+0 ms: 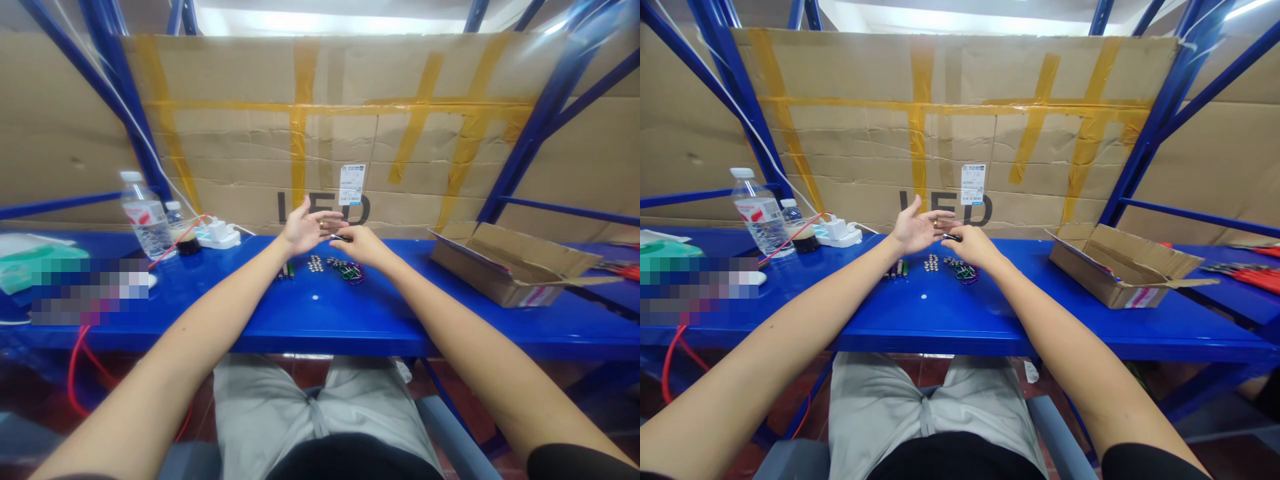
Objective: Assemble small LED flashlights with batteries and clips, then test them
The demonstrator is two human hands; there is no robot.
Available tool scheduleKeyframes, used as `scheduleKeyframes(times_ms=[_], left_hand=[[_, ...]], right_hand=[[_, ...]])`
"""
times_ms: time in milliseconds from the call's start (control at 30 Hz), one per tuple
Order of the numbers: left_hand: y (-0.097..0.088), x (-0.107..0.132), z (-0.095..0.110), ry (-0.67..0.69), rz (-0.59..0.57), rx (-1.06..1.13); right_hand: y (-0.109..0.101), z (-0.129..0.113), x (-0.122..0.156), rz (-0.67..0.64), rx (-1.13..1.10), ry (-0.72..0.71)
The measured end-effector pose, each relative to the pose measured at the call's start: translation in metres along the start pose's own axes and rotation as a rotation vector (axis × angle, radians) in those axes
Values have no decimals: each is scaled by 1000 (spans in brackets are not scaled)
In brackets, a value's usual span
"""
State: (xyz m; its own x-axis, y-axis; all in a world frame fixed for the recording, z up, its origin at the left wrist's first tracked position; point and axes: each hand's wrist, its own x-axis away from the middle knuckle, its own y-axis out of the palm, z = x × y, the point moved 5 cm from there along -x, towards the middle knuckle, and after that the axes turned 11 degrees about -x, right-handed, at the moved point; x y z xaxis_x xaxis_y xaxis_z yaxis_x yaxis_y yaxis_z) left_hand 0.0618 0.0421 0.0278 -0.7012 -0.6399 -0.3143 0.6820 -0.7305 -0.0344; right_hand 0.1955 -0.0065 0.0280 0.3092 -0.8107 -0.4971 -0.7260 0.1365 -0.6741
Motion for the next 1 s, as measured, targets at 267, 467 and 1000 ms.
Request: scheduleKeyframes(times_ms=[267, 467, 1000], left_hand=[[-11, -11, -15, 20, 165, -499], [-5, -10, -21, 53, 103, -733], [-69, -3, -40, -32, 382, -1000]], right_hand=[[-2, 20, -5, 13, 47, 102], [-1, 34, -8, 8, 33, 140], [18, 70, -34, -100, -176, 314]])
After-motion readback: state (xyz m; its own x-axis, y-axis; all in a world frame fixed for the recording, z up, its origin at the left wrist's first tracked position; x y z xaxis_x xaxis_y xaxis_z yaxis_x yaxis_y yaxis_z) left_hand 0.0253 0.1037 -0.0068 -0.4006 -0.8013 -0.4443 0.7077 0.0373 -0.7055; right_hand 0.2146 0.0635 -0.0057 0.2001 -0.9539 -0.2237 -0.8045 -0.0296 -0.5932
